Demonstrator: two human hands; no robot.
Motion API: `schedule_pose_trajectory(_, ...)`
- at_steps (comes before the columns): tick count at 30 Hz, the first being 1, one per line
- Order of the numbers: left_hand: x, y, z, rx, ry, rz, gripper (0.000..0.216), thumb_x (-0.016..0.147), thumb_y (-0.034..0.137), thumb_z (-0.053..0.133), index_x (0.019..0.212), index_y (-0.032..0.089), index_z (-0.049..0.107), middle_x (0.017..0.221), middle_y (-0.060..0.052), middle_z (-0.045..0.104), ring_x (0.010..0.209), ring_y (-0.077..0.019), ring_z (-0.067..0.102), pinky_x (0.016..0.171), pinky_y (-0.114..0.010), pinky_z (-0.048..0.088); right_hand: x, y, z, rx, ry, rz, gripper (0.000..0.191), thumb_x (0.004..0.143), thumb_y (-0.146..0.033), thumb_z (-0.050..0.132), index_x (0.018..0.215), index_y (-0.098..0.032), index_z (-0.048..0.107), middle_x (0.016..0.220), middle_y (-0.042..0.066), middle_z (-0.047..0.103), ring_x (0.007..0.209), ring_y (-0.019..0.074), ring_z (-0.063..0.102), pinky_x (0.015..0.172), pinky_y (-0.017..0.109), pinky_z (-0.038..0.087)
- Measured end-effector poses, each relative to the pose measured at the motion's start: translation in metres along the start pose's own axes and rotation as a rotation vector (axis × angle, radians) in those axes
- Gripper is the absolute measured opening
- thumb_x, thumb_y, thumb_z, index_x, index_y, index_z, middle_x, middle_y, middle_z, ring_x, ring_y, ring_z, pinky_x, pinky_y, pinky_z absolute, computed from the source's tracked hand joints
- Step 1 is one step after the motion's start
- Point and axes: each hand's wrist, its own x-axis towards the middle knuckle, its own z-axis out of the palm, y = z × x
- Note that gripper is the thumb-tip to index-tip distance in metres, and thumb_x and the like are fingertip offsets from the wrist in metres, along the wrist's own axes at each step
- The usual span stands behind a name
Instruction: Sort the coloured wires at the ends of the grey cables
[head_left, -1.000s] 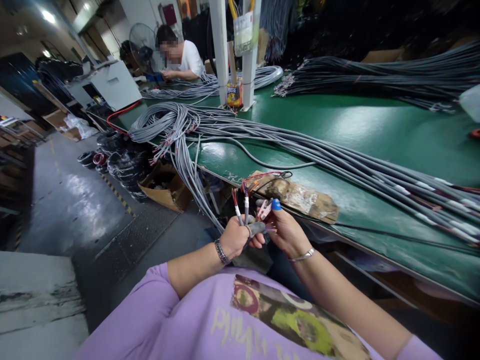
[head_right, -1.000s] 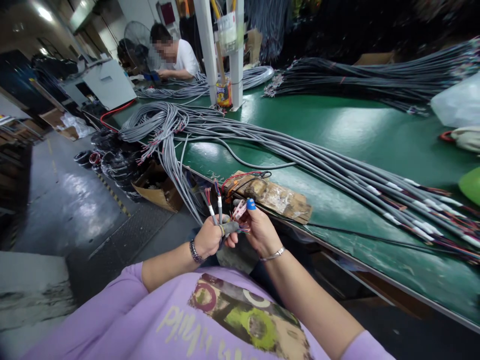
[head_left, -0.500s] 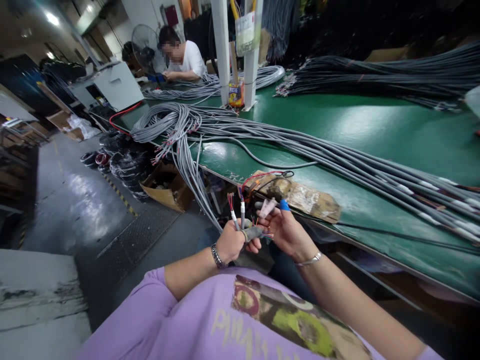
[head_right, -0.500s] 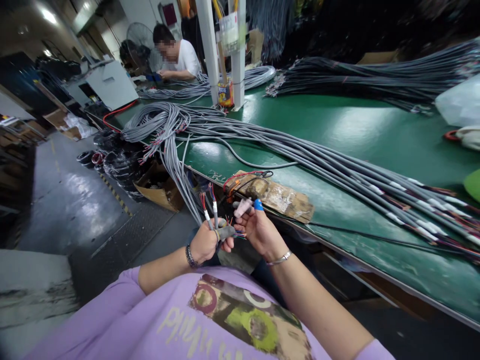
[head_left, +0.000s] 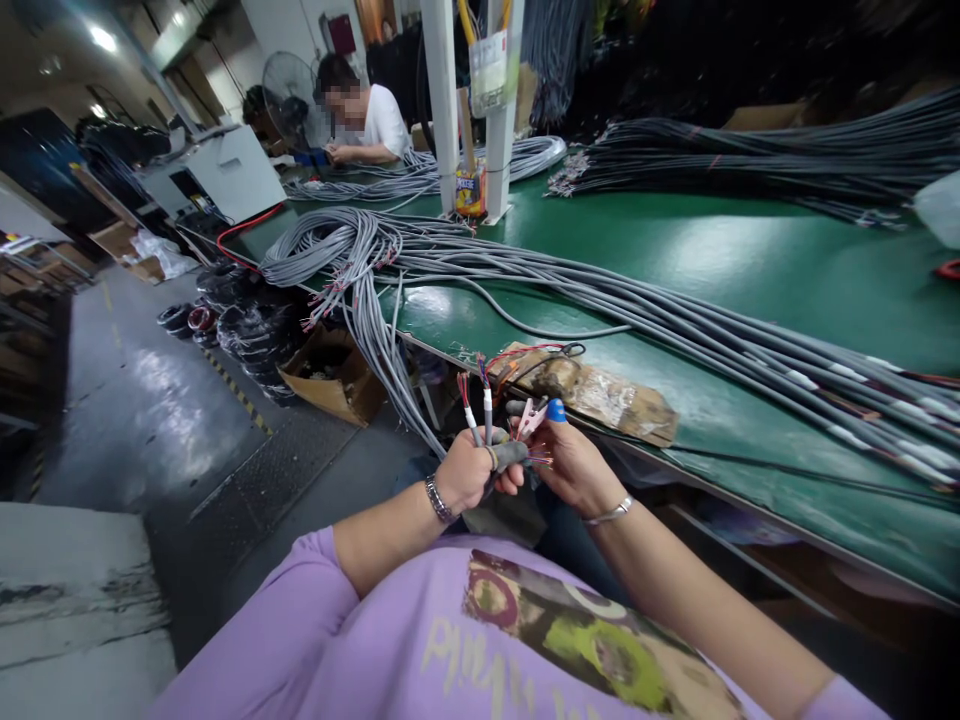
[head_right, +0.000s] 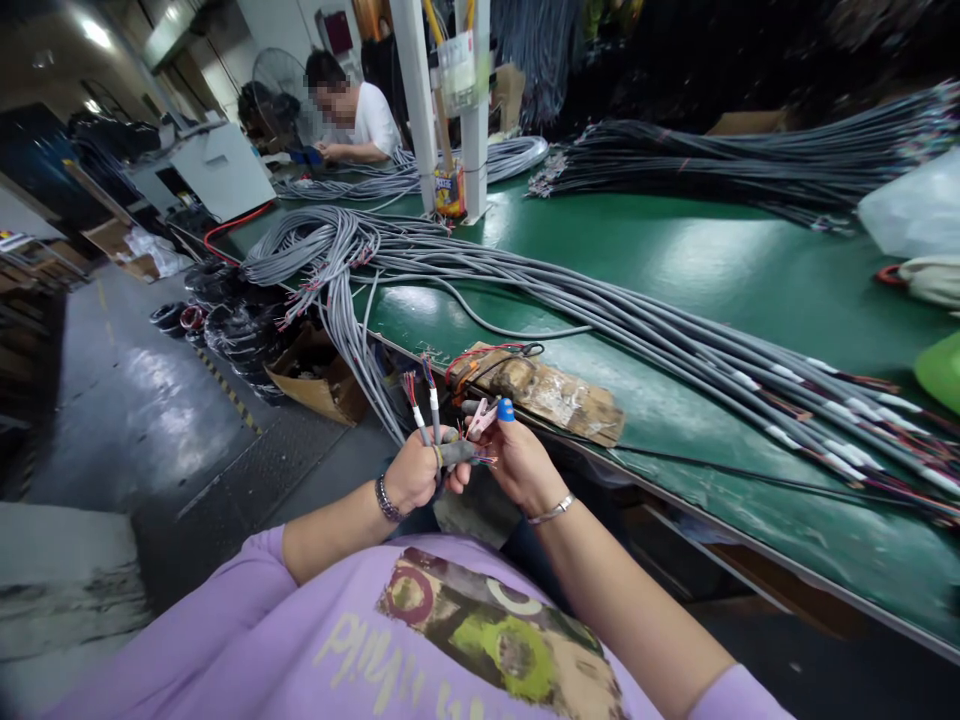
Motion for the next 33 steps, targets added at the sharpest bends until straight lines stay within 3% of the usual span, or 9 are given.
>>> schedule_pose_trajectory(10,0.006,-0.008,0.000,0.040,0.004,-0.011,0.046,0.059,0.053,0.076,0.056,0.013,0.053,0.046,-0.001,0.057,0.034,-0.0081,0.049,0.034,-0.018,0.033,0.004,0.002,0.004,0.149,0.001,0.039,0.044,0.072,-0.062,0.066,0.076,-0.019,0.068,0.068,0.003,0.068,0.058,0.0154,0.061,0.055,0.028,0.051)
schedule_pose_trajectory(17,-0.007,-0.008,-0.001,-0.009,0.035,0.032,0.043,0.059,0.049,0.077,0.056,0.014,0.052,0.048,-0.001,0.059,0.034,-0.0085,0.051,0.035,-0.018,0.036,-0.006,-0.005,0.000,0.185,-0.053,0.097,0.049,0.074,-0.068,0.059,0.078,-0.019,0.068,0.071,0.003,0.068,0.058,0.0134,0.059,0.055,0.025,0.050)
schedule_pose_trajectory(24,-0.016,-0.008,0.006,-0.067,0.179,0.156,0.043,0.064,0.051,0.074,0.061,0.014,0.052,0.050,-0.001,0.060,0.036,-0.0097,0.053,0.034,-0.017,0.038,-0.006,-0.010,0.000,0.148,-0.021,0.086,0.026,0.071,-0.045,0.074,0.078,-0.021,0.069,0.075,0.001,0.068,0.061,0.0118,0.058,0.055,0.022,0.048)
schedule_pose_trajectory(27,-0.013,-0.008,0.010,-0.072,0.194,0.189,0.042,0.065,0.051,0.073,0.063,0.014,0.053,0.050,0.000,0.060,0.036,-0.0098,0.053,0.034,-0.018,0.039,-0.006,-0.004,-0.003,0.049,0.025,-0.018,0.031,0.069,-0.049,0.075,0.075,-0.020,0.069,0.067,0.000,0.064,0.058,0.0114,0.053,0.055,0.023,0.047)
schedule_pose_trajectory(31,-0.009,-0.009,0.013,-0.060,0.208,0.195,0.042,0.067,0.052,0.071,0.062,0.015,0.051,0.050,0.000,0.060,0.037,-0.0101,0.054,0.035,-0.019,0.040,-0.008,0.005,-0.006,-0.172,0.180,-0.296,0.032,0.071,-0.052,0.073,0.068,-0.021,0.067,0.065,0.000,0.062,0.059,0.0127,0.051,0.058,0.025,0.045)
schedule_pose_trajectory(33,-0.007,-0.010,0.014,-0.046,0.221,0.185,0.043,0.066,0.053,0.070,0.062,0.015,0.051,0.050,0.000,0.060,0.037,-0.0103,0.054,0.036,-0.019,0.040,-0.009,0.006,-0.003,-0.213,0.154,-0.310,0.036,0.073,-0.057,0.068,0.069,-0.021,0.066,0.064,0.001,0.062,0.057,0.0141,0.051,0.057,0.028,0.044)
